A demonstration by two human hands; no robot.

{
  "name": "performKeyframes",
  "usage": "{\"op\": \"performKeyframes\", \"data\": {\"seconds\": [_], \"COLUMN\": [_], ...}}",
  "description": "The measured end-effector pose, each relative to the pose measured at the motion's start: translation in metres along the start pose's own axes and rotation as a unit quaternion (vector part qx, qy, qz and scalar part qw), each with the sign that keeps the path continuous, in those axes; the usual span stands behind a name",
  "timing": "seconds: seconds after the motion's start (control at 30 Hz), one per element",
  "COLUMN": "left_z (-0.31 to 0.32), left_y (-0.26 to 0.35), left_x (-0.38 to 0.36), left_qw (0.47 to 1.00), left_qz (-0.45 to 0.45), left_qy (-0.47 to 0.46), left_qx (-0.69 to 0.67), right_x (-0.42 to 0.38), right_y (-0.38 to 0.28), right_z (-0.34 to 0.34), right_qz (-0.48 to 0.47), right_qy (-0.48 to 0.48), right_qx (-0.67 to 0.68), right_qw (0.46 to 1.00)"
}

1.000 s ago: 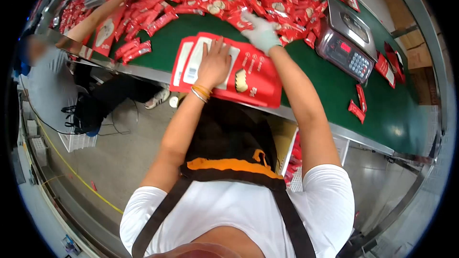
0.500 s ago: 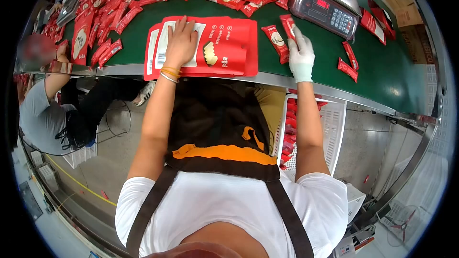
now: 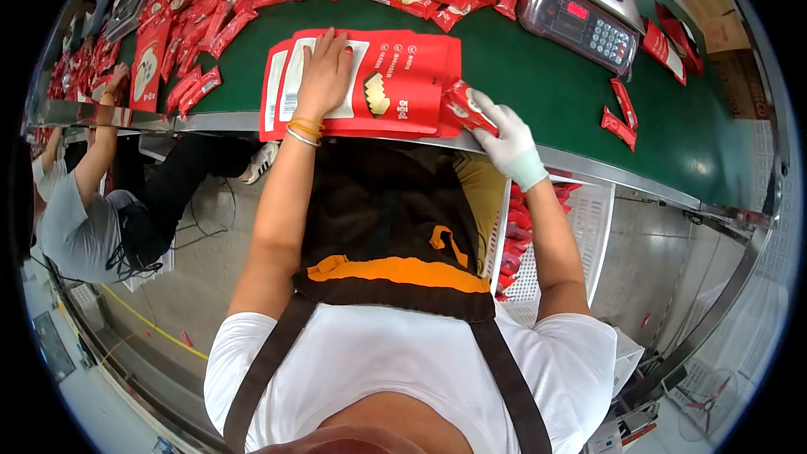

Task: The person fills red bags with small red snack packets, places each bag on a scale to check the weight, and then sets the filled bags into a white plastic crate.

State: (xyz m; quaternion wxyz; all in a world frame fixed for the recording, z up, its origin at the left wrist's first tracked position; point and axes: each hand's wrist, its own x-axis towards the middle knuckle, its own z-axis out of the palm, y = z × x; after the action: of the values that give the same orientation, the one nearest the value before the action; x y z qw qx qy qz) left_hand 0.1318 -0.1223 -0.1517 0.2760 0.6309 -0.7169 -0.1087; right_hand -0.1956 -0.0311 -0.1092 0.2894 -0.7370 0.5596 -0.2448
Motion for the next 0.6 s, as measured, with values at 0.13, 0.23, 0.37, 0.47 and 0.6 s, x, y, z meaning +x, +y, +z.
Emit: {"op": "performKeyframes", "data": {"seconds": [0.13,0.23,0.37,0.47,0.6], "left_z": [-0.002,-0.004,-0.010,-0.012,-0.011], "left_y": [0.003,0.009,0.017,0.017,0.014], "left_x": [-0.002,-0.003,-0.005,-0.006,-0.007], "left_qw": [1.000,0.997,0.981,0.990,0.995], "left_qz": [0.006,0.023,0.087,0.087,0.069], "left_qy": [-0.001,0.008,0.059,0.061,0.006], "left_qx": [0.023,0.071,0.164,0.096,0.070], "right_x": [0.038,0.093,0.154,0.167,0.161], "right_y": [0.002,-0.004,-0.021,-0.026,-0.004], "right_z": [0.025,0.049,0.098,0.113,0.076], "right_qz": [-0.079,-0.201,-0.321,-0.288,-0.285], "right_qy": [-0.012,-0.051,-0.169,-0.217,-0.242], "right_qx": [0.012,-0.059,-0.060,-0.028,0.064], "right_qw": [0.997,0.976,0.930,0.932,0.925]}}
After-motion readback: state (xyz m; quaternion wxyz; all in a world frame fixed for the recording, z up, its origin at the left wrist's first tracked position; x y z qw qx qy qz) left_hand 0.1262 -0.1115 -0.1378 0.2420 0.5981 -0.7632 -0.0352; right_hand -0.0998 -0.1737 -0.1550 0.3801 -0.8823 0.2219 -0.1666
